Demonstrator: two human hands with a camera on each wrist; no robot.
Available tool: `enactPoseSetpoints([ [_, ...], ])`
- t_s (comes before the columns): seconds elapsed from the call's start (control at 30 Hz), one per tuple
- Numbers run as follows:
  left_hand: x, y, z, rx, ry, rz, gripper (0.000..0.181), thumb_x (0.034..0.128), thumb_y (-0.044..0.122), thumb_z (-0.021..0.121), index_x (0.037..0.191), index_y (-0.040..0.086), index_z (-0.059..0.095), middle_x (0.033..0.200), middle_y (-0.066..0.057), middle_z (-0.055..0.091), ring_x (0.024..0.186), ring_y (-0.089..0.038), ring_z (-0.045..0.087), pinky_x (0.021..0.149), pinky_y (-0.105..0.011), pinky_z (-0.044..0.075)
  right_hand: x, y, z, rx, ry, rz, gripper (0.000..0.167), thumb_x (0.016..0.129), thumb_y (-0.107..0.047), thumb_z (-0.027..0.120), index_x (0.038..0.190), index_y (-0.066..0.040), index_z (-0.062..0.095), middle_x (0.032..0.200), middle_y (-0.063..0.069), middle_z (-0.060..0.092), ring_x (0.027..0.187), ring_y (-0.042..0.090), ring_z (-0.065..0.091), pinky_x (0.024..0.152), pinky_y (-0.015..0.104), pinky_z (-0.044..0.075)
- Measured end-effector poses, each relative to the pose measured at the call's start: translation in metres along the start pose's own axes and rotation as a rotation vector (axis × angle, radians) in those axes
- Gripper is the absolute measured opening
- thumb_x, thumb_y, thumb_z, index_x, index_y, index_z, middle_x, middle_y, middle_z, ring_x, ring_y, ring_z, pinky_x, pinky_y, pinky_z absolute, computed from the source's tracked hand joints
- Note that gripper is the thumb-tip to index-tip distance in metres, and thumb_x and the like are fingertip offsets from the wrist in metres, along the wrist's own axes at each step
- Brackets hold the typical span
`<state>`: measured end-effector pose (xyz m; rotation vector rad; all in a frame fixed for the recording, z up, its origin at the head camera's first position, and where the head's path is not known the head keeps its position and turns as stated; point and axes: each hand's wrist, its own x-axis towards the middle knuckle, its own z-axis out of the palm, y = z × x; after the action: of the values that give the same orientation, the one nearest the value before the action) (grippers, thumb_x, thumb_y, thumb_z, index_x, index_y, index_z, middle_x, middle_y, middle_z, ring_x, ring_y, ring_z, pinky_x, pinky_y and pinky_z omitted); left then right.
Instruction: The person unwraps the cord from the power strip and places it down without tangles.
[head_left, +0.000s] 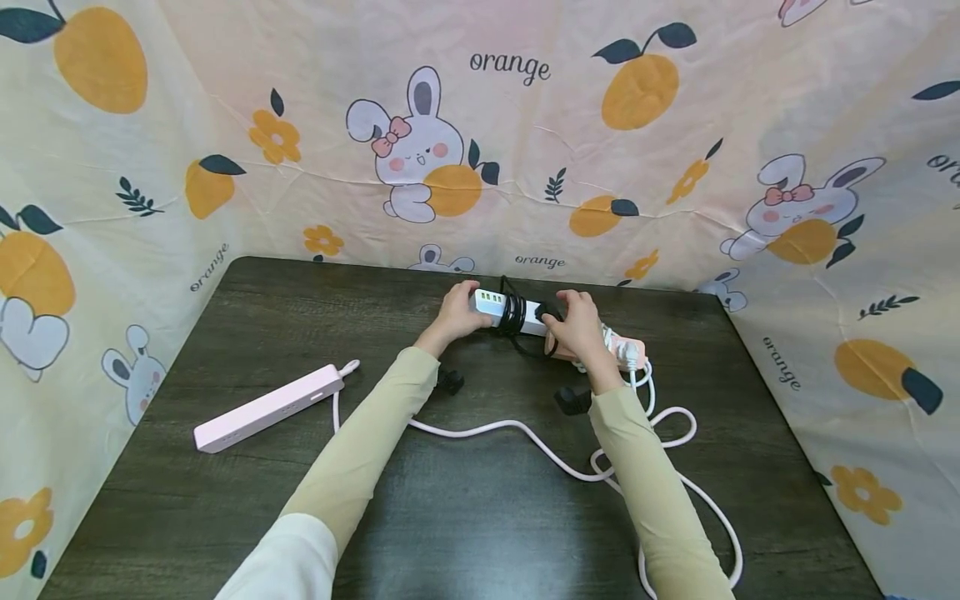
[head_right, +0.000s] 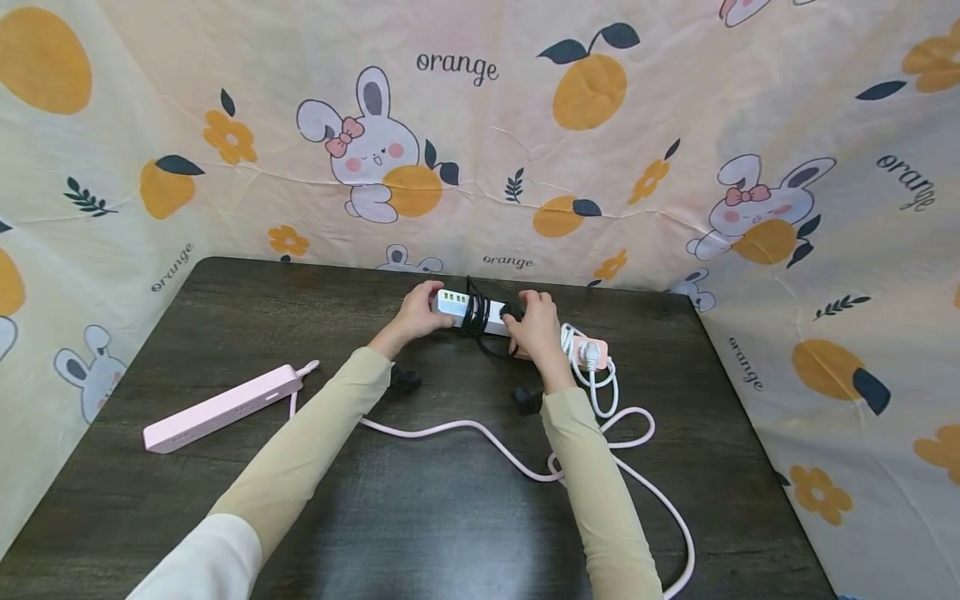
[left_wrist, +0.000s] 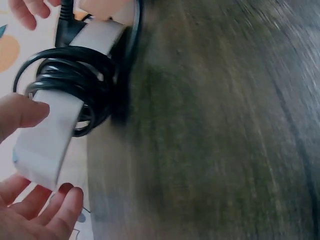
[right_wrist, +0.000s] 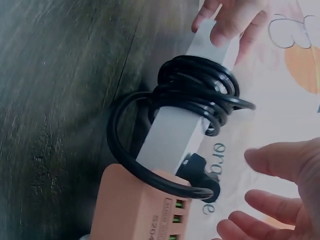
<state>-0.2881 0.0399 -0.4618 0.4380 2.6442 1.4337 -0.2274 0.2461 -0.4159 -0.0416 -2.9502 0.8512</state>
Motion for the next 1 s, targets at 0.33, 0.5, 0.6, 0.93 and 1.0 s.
enactPoseSetpoints([
  [0.33, 0.004, -0.006, 0.004, 0.041, 0.005, 0.040, 0.068, 0.0759, 0.007, 0.073, 0.136, -0.001, 0.042, 0.124, -0.021, 0.050, 0.108, -0.035, 0.048, 0.092, -0.043, 0.041, 0.010, 0.001, 0.008, 0.020, -0.023, 0.050, 0.051, 0.090, -0.020, 0.061, 0.133, 0.001, 0.044, 0.127, 0.022, 0.042, 0.115, 0.037, 0.044, 0.093, 0.049, 0.041],
  [0.5, 0.006, -0.004, 0.002, 0.098, 0.003, 0.086, 0.066, 0.0722, 0.014, 0.078, 0.130, -0.002, 0.049, 0.118, -0.021, 0.053, 0.105, -0.035, 0.049, 0.090, -0.042, 0.041, 0.013, -0.001, 0.009, 0.024, -0.042, 0.039, 0.051, 0.089, -0.021, 0.062, 0.132, 0.001, 0.046, 0.125, 0.022, 0.043, 0.113, 0.037, 0.045, 0.093, 0.048, 0.041],
  [0.6, 0.005, -0.006, -0.001, 0.096, 0.002, 0.095, 0.059, 0.0686, 0.016, 0.081, 0.119, -0.002, 0.057, 0.110, -0.020, 0.056, 0.099, -0.033, 0.051, 0.087, -0.041, 0.042, 0.014, -0.002, 0.010, 0.031, -0.052, 0.031, 0.051, 0.089, -0.022, 0.062, 0.132, 0.000, 0.046, 0.124, 0.021, 0.044, 0.112, 0.036, 0.045, 0.093, 0.048, 0.040],
  [0.93, -0.003, -0.014, -0.010, -0.045, 0.040, 0.012, 0.044, 0.0621, 0.013, 0.086, 0.100, 0.004, 0.064, 0.099, -0.014, 0.063, 0.090, -0.028, 0.054, 0.079, -0.037, 0.046, 0.016, -0.004, 0.018, 0.053, -0.019, -0.011, 0.050, 0.087, -0.021, 0.065, 0.129, 0.000, 0.049, 0.121, 0.020, 0.047, 0.105, 0.033, 0.047, 0.091, 0.045, 0.041],
  [1.0, -0.004, -0.013, -0.013, -0.062, 0.055, -0.010, 0.045, 0.0616, 0.013, 0.086, 0.100, 0.005, 0.065, 0.099, -0.014, 0.062, 0.090, -0.027, 0.054, 0.077, -0.036, 0.045, 0.015, -0.005, 0.019, 0.053, -0.007, -0.026, 0.049, 0.087, -0.021, 0.066, 0.128, 0.000, 0.050, 0.120, 0.020, 0.048, 0.103, 0.032, 0.048, 0.090, 0.045, 0.042],
])
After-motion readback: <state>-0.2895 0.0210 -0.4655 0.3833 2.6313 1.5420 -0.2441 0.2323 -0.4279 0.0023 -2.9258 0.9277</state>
